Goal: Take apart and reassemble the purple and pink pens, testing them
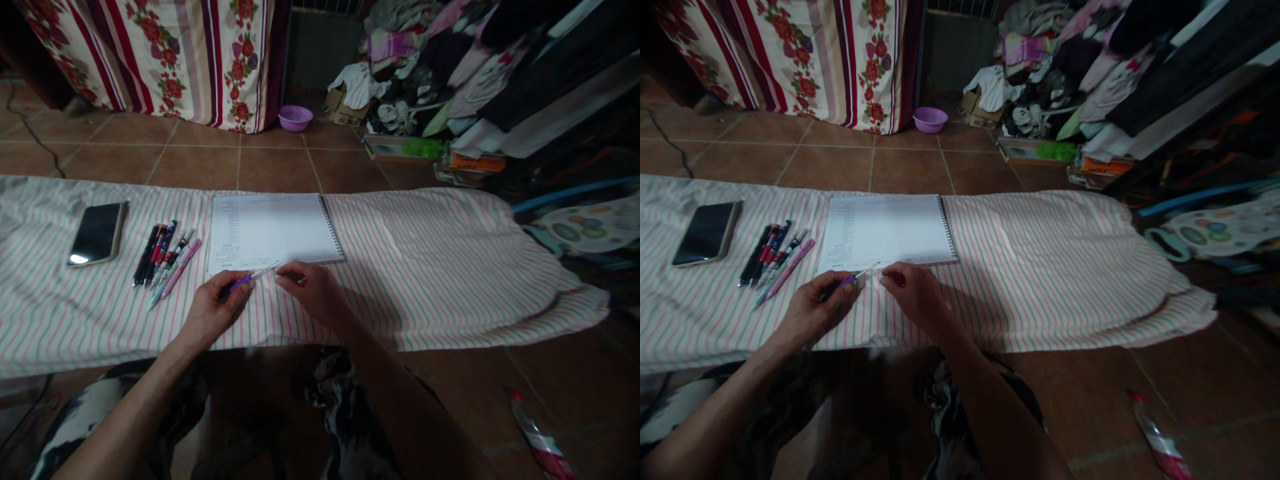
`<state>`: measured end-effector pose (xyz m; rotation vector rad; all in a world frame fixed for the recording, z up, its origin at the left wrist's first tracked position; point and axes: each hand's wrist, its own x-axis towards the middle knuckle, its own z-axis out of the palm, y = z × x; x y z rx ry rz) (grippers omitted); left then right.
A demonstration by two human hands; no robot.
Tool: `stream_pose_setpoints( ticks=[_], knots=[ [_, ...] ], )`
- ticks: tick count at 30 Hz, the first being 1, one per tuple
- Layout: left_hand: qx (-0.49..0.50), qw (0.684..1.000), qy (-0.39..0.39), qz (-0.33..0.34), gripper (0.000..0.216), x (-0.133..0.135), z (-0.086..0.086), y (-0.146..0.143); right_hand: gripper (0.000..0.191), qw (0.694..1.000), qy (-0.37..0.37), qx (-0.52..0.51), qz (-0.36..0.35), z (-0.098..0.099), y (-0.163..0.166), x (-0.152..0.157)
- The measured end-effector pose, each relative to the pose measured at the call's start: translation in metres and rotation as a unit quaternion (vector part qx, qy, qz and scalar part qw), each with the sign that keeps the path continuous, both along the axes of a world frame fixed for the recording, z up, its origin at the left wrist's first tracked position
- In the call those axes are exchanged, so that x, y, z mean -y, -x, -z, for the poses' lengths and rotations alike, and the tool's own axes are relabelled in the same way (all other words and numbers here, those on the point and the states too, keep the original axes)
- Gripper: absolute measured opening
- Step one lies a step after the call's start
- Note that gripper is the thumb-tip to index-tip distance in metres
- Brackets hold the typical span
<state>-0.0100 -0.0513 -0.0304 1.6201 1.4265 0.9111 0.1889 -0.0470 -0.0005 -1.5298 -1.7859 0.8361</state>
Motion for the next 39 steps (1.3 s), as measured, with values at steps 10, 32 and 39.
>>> stream_pose_setpoints(
  ticks=[10,32,39],
  knots=[
    [-0.022,0.999,-0.023,0.004,0.025,0.001,-0.005,-0.005,0.016,0.927,0.197,-0.317,0.041,0.001,0.033,0.003],
    [-0.017,0.998,-0.036,0.048,0.021,-0.001,-0.007,-0.013,0.016,0.937,0.13,-0.319,0.057,0.004,0.03,0.001],
    [-0.004,0.997,-0.051,0.054,0.019,0.0,-0.004,-0.013,0.018,0.954,0.099,-0.282,0.029,0.007,0.026,0.002]
  ],
)
